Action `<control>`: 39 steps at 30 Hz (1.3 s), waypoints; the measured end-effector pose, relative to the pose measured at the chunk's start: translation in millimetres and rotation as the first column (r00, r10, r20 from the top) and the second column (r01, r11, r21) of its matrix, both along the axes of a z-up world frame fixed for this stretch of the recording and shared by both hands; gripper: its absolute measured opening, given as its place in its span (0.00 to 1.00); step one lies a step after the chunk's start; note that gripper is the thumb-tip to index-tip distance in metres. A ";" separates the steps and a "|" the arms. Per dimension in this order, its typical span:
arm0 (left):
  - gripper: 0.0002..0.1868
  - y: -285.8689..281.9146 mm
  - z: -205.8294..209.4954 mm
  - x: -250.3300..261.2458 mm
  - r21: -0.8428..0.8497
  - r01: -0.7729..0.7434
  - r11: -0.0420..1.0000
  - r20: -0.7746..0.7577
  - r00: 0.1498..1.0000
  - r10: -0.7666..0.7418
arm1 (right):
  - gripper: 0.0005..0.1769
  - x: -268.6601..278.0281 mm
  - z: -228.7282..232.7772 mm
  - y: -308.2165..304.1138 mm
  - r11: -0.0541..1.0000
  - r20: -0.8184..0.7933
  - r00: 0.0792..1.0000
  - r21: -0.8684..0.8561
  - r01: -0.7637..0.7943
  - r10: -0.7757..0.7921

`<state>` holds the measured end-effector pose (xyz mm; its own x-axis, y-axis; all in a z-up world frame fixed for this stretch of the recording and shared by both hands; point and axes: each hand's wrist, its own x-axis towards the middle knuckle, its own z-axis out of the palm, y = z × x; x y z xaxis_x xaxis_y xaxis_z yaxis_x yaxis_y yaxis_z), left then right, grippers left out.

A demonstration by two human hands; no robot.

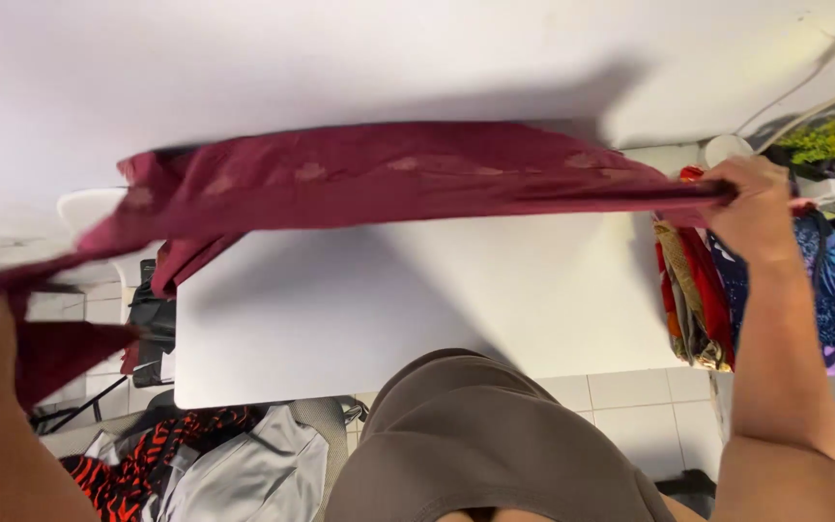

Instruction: Folding various items of clothing, including a patterned blue wrap, a maroon kurta, and tiger-print leggings, on a white table.

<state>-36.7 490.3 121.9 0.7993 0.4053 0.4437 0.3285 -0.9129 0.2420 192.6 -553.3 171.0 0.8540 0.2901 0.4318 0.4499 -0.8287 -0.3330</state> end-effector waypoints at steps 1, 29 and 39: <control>0.08 -21.8 -2.3 4.4 0.087 0.010 0.996 -0.033 0.999 -0.007 | 0.10 -6.2 -24.7 -0.3 1.000 -0.001 1.000 -0.004 0.020 -0.020; 0.07 -100.5 -135.5 -26.6 0.024 0.029 0.999 -0.365 0.931 -0.019 | 0.24 -168.6 -278.7 -40.0 0.665 -0.753 0.487 0.089 0.741 -0.442; 0.08 -98.1 -113.9 -27.8 0.148 -0.139 0.979 -0.387 0.903 0.187 | 0.26 -124.5 -206.6 -52.4 0.620 -0.772 0.635 0.488 0.615 -0.022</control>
